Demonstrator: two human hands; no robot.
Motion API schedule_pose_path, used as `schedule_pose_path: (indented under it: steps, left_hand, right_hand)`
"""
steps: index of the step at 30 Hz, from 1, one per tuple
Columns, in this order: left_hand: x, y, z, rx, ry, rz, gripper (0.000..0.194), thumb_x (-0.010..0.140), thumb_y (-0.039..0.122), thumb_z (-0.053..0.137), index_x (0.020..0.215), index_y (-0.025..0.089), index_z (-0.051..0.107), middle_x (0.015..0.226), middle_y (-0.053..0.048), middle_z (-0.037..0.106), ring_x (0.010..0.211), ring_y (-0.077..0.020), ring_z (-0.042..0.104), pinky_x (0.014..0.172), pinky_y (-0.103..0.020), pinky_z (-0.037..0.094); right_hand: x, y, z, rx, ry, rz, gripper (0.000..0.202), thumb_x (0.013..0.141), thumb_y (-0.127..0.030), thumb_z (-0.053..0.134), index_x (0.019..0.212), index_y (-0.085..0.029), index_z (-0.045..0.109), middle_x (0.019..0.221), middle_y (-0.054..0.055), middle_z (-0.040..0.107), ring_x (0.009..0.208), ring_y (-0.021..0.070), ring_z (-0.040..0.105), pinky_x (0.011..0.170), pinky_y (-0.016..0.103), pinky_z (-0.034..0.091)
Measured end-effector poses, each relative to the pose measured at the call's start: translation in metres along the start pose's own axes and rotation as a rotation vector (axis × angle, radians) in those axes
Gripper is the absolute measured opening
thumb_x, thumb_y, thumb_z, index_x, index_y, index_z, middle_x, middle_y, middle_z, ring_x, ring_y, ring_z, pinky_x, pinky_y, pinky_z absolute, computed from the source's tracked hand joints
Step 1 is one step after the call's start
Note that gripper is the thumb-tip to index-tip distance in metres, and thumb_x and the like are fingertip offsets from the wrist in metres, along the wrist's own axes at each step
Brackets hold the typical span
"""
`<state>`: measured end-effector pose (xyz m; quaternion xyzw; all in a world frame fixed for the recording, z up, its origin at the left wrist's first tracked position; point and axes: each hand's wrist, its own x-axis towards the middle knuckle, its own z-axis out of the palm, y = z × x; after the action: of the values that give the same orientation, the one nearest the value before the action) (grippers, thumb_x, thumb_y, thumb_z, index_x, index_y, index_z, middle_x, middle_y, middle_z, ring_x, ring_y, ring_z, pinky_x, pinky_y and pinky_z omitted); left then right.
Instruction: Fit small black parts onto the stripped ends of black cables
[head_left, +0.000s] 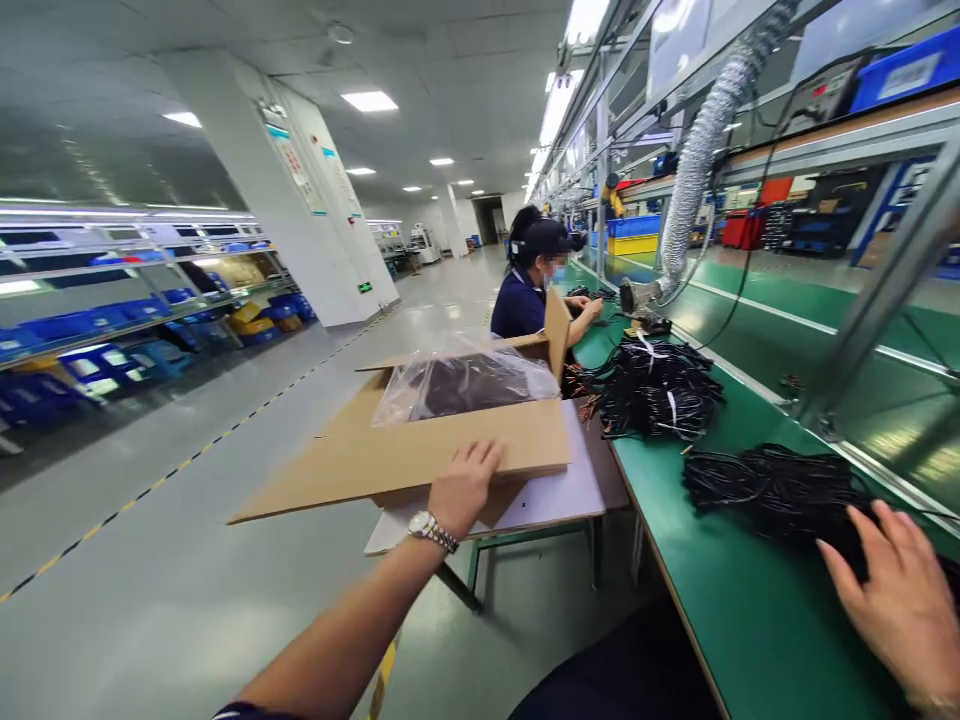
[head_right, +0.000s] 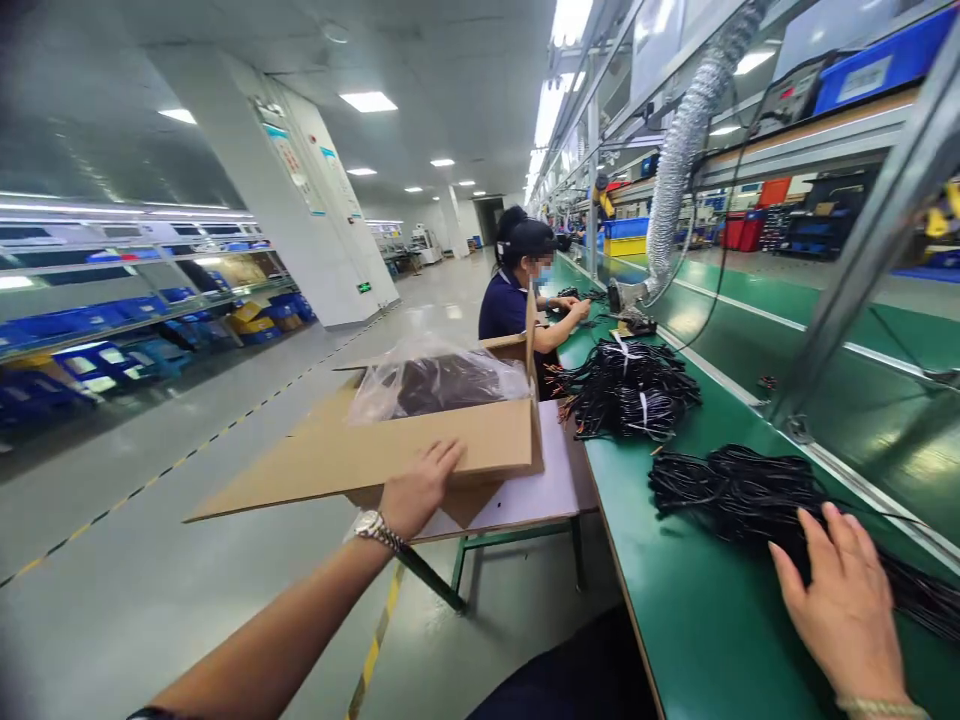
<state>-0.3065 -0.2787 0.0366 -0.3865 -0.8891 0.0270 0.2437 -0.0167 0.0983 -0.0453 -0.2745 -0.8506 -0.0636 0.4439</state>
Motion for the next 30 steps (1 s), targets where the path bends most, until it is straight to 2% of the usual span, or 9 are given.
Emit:
schedule_pose_path:
  steps: [3,5,9,15,17,19,22,26,30]
  left_hand:
    - [0.01,0.017,-0.014,-0.004,0.01,0.0,0.039,0.081,0.017,0.04,0.12,0.016,0.048,0.12,-0.014,0.053,0.108,-0.0294,0.048,0.088,-0.048,0.038]
    - [0.009,0.045,-0.025,-0.08,0.074,0.122,0.044,0.08,0.027,0.046,0.124,0.017,0.044,0.127,-0.014,0.046,0.117,-0.0312,0.04,0.094,-0.051,0.031]
    - [0.019,0.122,-0.033,-0.347,0.114,0.44,0.048,0.079,0.032,0.051,0.125,0.021,0.042,0.136,-0.011,0.036,0.127,-0.0285,0.026,0.1,-0.049,0.025]
    - [0.085,0.253,-0.008,-0.619,0.013,0.799,0.075,0.065,0.047,0.063,0.129,0.021,0.034,0.138,-0.013,0.03,0.128,-0.0307,0.02,0.1,-0.051,0.023]
    - [0.098,0.291,-0.003,-0.637,0.027,0.879,0.082,0.061,0.049,0.066,0.13,0.021,0.031,0.14,-0.014,0.025,0.129,-0.0335,0.018,0.1,-0.054,0.02]
    - [0.096,0.317,-0.003,-0.622,0.053,0.9,0.078,0.061,0.048,0.067,0.127,0.019,0.037,0.14,-0.015,0.024,0.127,-0.0362,0.019,0.099,-0.056,0.018]
    - [0.071,0.325,-0.004,-0.571,0.124,0.897,0.054,0.068,0.042,0.062,0.113,0.015,0.049,0.139,-0.016,0.027,0.126,-0.0369,0.02,0.1,-0.056,0.015]
    - [0.036,0.308,0.005,-0.513,0.18,1.051,0.04,0.078,0.044,0.05,0.104,0.014,0.054,0.137,-0.012,0.033,0.13,-0.0337,0.011,0.102,-0.055,0.01]
    - [0.052,0.307,0.018,-0.507,0.156,1.12,0.041,0.083,0.045,0.039,0.115,0.021,0.048,0.138,-0.006,0.032,0.131,-0.0296,0.011,0.1,-0.058,0.012]
  right_hand:
    - [-0.002,0.008,0.001,0.022,-0.057,-0.062,0.056,0.083,-0.038,0.038,0.131,-0.01,0.033,0.135,0.017,0.032,0.126,0.0303,0.027,0.101,0.047,0.028]
    - [-0.003,0.012,0.002,0.002,-0.075,-0.07,0.054,0.083,-0.034,0.04,0.13,-0.01,0.033,0.135,0.017,0.031,0.125,0.0308,0.027,0.099,0.048,0.029]
    - [0.001,0.007,-0.007,-0.037,-0.145,-0.05,0.05,0.08,-0.026,0.046,0.127,-0.011,0.035,0.127,0.017,0.04,0.121,0.0299,0.031,0.097,0.047,0.031]
    - [-0.003,-0.005,-0.039,-0.044,-0.188,-0.045,0.033,0.082,-0.018,0.038,0.114,-0.017,0.046,0.104,0.014,0.051,0.104,0.0298,0.044,0.087,0.047,0.04]
    - [-0.015,-0.007,-0.051,-0.063,-0.211,-0.041,0.032,0.083,-0.015,0.036,0.113,-0.02,0.046,0.102,0.012,0.052,0.102,0.0279,0.045,0.087,0.046,0.041]
    - [-0.03,-0.007,-0.064,-0.077,-0.272,-0.042,0.035,0.082,-0.013,0.036,0.115,-0.021,0.044,0.103,0.01,0.053,0.103,0.0264,0.046,0.088,0.044,0.042]
    - [-0.057,-0.007,-0.082,-0.095,-0.384,-0.038,0.041,0.081,-0.013,0.04,0.121,-0.02,0.042,0.109,0.01,0.052,0.105,0.0247,0.047,0.089,0.042,0.043]
    - [-0.08,-0.007,-0.092,-0.119,-0.48,-0.055,0.042,0.082,-0.019,0.042,0.124,-0.022,0.043,0.12,0.01,0.048,0.109,0.024,0.046,0.091,0.042,0.042]
    - [-0.073,-0.001,-0.073,-0.107,-0.522,-0.074,0.044,0.085,-0.022,0.038,0.129,-0.025,0.038,0.139,0.008,0.029,0.116,0.0238,0.042,0.09,0.041,0.042]
